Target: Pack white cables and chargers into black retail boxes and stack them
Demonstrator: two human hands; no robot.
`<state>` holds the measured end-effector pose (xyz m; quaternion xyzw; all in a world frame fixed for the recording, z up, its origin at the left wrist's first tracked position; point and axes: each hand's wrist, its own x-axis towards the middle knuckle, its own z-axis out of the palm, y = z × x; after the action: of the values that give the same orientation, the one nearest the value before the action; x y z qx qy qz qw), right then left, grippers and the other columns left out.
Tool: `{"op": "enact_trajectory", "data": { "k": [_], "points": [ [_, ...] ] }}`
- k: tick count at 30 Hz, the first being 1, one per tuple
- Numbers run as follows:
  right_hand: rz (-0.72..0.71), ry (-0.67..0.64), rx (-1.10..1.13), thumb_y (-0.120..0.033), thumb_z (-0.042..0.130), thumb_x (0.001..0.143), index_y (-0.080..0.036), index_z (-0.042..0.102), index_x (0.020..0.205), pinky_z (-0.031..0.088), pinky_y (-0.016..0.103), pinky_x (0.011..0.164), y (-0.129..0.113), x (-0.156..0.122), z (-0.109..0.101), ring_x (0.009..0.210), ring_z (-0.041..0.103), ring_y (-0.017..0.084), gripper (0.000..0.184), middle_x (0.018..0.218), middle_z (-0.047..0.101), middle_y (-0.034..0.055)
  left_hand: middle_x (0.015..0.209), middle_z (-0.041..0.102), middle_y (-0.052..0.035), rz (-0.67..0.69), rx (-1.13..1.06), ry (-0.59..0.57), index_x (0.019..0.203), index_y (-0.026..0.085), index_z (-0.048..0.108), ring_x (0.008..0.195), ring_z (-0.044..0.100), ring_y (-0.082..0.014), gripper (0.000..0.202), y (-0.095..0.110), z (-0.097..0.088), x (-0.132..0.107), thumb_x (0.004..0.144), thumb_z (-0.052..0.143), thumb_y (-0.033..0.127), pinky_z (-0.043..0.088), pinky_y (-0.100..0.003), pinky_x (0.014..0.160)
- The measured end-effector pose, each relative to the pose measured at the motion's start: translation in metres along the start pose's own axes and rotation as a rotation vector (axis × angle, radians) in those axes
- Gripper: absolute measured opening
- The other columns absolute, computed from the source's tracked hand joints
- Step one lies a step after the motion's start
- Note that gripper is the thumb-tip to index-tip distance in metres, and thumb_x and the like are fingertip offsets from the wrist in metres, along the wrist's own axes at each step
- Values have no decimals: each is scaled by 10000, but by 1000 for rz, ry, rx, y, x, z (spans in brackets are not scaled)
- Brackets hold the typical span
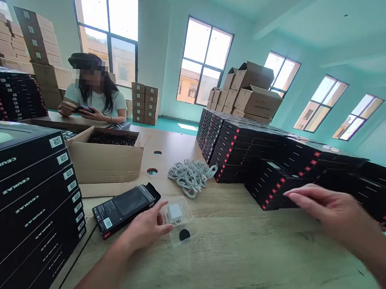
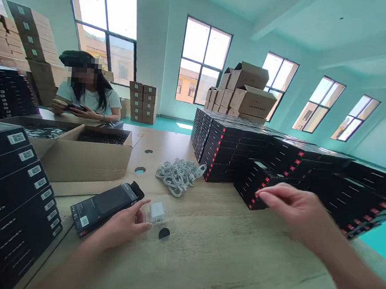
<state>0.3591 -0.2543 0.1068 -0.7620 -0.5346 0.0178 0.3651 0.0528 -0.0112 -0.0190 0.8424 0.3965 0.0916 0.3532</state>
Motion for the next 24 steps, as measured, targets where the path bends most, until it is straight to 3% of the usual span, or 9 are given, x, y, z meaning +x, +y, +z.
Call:
{"op": "enact_trajectory", "data": {
  "k": [2,3,6,9,13,16,18,22,24],
  "points": [
    [-31,-169,-100,-430,624,916,-228,799,829,515,291,634,-32,5,52,712,659,196,281,838,723,59,865,680,0,17,-5,12,1521,182,411,834,639,-224,841,-3,1,1,768,611,500,420,-287,721],
    [-53,-282,-170,-389,630,908,-230,815,849,507,288,664,-48,9,85,726,673,192,250,871,740,62,860,680,4,26,-13,23,1515,186,422,826,639,-221,830,-5,2,2,768,611,493,422,-288,725],
    [-49,-417,-474,-414,686,856,-209,819,806,506,321,741,-89,19,176,842,723,263,249,854,778,124,872,689,6,44,-49,50,1506,195,434,826,642,-216,822,-13,6,6,757,624,475,435,-292,745],
    [-14,-483,-586,-430,785,738,-195,810,837,528,340,760,-105,23,224,891,738,307,255,868,788,153,908,695,-5,63,-66,67,1506,185,436,858,648,-217,844,-18,8,9,736,653,456,444,-294,779],
    [-15,-513,-618,-321,786,690,-202,800,826,545,348,730,-101,22,233,860,748,317,182,849,790,139,922,701,-10,48,-63,80,1498,201,458,876,654,-228,875,-21,10,10,697,700,457,444,-297,769],
    [-12,-513,-621,-242,718,728,-166,793,794,534,355,678,-98,22,230,813,743,325,126,825,779,159,923,706,-14,44,-59,80,1499,205,463,886,665,-240,878,-21,11,10,691,701,454,444,-298,749],
    [-9,-525,-599,-249,675,771,-165,778,723,496,311,589,-95,21,228,698,718,277,141,714,746,123,925,710,-21,47,-54,85,1494,199,472,889,668,-247,867,-22,12,11,693,691,447,448,-298,745],
    [3,-590,-406,-236,660,776,-181,671,512,288,214,428,-76,23,218,409,457,108,269,411,462,-34,949,715,-43,63,-72,91,1495,190,484,933,667,-271,877,-25,13,11,678,690,434,464,-316,791],
    [12,-520,-306,-243,686,757,-172,635,483,244,213,433,-63,34,210,406,397,85,288,404,401,-57,974,719,-48,73,-90,85,1493,203,494,948,665,-276,880,-26,13,10,664,698,419,469,-319,814]
  ]
}}
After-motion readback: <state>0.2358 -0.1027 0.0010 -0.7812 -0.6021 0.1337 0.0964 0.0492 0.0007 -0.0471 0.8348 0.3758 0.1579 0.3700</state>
